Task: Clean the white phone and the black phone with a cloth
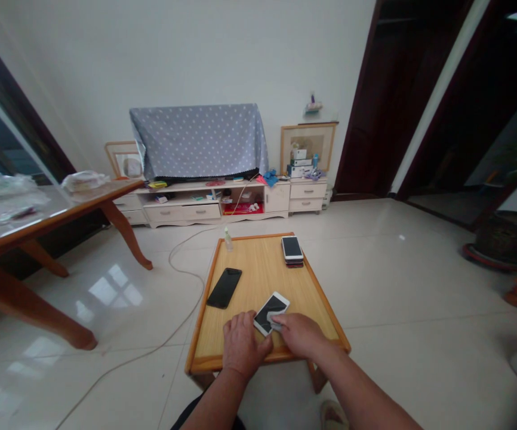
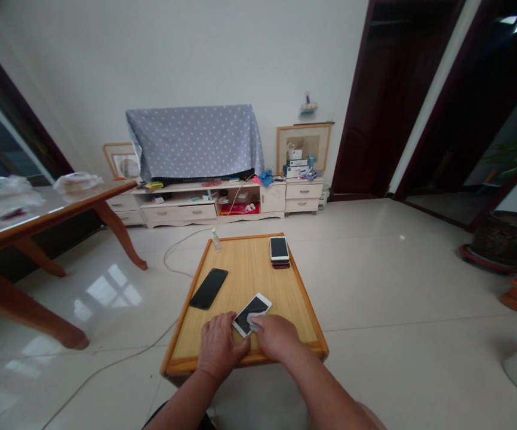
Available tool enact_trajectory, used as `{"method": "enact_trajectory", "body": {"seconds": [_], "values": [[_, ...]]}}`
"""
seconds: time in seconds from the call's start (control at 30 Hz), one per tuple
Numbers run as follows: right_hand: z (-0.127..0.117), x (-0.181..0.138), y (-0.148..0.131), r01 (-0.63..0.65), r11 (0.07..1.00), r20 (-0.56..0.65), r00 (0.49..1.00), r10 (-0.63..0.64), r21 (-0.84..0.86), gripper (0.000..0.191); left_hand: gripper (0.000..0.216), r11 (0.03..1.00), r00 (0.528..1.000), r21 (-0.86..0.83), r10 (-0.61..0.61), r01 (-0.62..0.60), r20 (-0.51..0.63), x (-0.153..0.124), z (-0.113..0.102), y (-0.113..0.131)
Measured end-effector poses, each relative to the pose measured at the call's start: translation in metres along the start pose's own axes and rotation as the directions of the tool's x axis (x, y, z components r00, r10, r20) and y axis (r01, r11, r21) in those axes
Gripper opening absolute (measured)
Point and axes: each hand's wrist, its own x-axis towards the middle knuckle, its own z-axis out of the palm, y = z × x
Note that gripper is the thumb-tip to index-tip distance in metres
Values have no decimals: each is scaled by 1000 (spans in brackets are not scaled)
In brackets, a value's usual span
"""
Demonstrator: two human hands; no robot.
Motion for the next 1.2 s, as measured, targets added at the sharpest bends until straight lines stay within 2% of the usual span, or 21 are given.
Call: {"method": "enact_trajectory", "body": {"seconds": [0.1,0.33,0.4,0.53,0.6,0.8,0.87,1.03,1.1,1.2], "values": [[5,-11,-9,49,999,32,998,-49,-14,40,48,1000,1000,-2,-2,2,11,0,0,0],[-17,4,17,-158,985,-43,987,155,-73,44,48,999,1000,24,-29,29,2,1,-7,11],[-12,0,12,-133,987,-33,991,131,-85,43,47,999,999,33,-37,37,2,1,-8,13],[4,-18,-7,15,998,17,1000,-14,-68,40,45,999,1000,34,-31,31,6,0,-6,11],[4,-20,-8,25,998,29,999,-23,-57,39,45,999,1000,28,-21,21,9,0,-6,9],[-18,-1,13,-168,983,-53,985,165,-67,47,47,999,999,39,-31,30,11,1,-6,10],[-13,-3,9,-137,988,-50,990,134,-65,45,47,999,999,37,-29,28,16,1,-5,8],[6,-14,-9,34,998,29,999,-32,-45,41,47,1000,999,12,-18,18,37,1,-2,4],[4,-11,-6,4,999,12,1000,-4,-37,43,47,1000,999,16,-25,24,32,1,-3,4],[-7,2,9,-113,993,-55,992,110,-45,46,45,999,999,18,-27,27,22,1,-6,6]]}}
